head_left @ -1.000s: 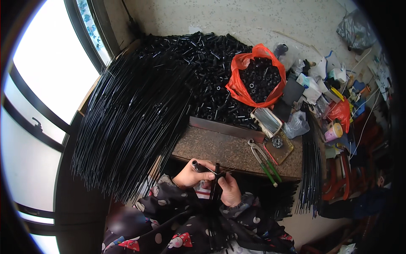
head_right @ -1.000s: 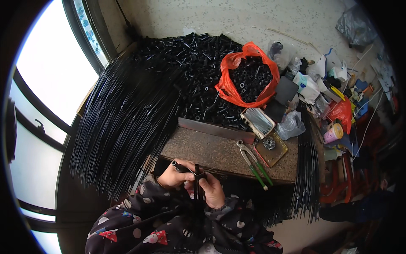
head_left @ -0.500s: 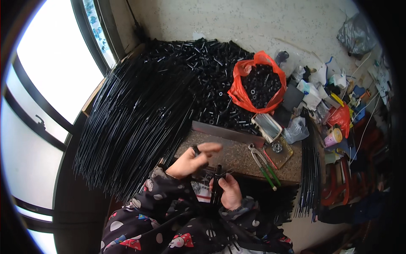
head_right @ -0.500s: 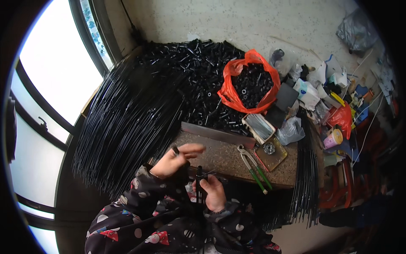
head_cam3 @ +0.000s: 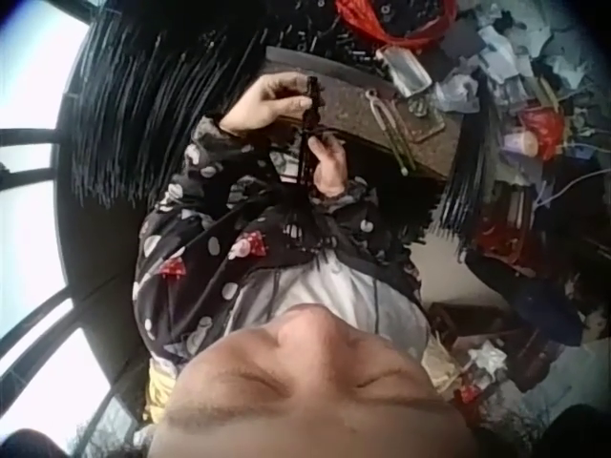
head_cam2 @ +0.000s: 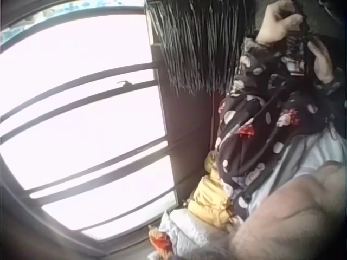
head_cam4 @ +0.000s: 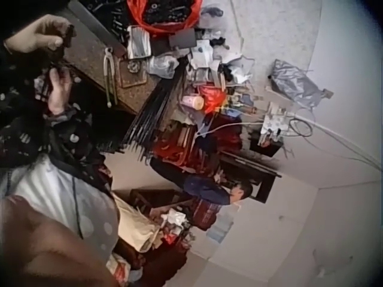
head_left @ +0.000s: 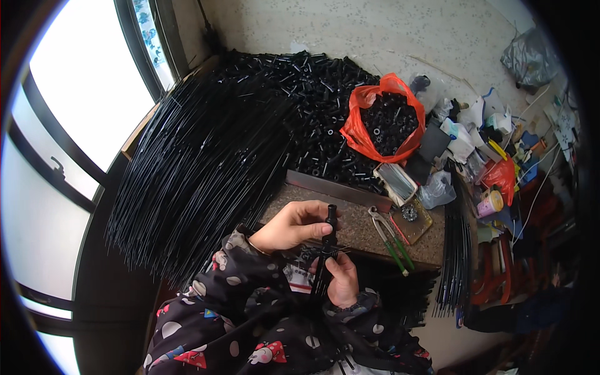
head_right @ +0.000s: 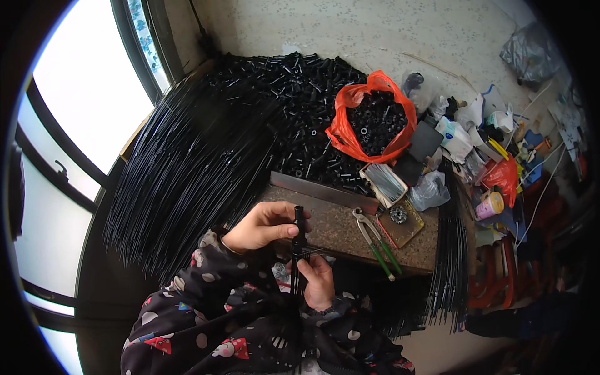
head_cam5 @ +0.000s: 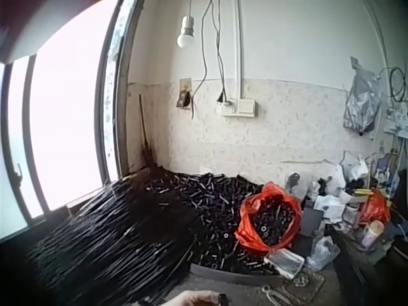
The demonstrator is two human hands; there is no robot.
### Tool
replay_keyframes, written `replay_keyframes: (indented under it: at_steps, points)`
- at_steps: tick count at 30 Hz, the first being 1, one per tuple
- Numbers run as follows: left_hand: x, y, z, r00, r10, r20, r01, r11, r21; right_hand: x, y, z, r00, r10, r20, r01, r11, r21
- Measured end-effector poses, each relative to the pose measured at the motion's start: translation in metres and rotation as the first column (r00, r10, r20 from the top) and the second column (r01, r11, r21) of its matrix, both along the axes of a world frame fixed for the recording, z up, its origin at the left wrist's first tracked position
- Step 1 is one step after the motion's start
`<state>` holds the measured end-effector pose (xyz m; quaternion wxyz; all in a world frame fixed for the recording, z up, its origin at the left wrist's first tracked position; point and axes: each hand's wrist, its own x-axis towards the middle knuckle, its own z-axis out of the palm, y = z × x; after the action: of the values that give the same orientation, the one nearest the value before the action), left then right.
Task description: Assembling small connectors and components onto rods using pliers at a workbench.
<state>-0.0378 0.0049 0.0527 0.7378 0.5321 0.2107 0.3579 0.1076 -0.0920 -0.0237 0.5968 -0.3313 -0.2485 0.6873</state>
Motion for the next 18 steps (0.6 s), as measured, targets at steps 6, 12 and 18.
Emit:
replay_keyframes:
  at_steps: [6,12,18]
  points:
    - [-0.008,0.007,-0.004,0.916,0.117,-0.383,0.105,0.854,0.510,0.001,0.004,-0.005,0.999,0.038,-0.004,-0.038,0.999,0.002]
    - [-0.001,0.010,-0.003,0.905,0.213,-0.368,0.077,0.769,0.634,0.003,0.007,-0.005,0.997,0.067,-0.032,-0.067,0.998,-0.008]
    - [0.008,0.002,-0.017,0.872,0.321,-0.369,-0.026,0.785,0.619,0.012,0.011,-0.019,0.993,0.080,-0.088,-0.082,0.997,-0.014]
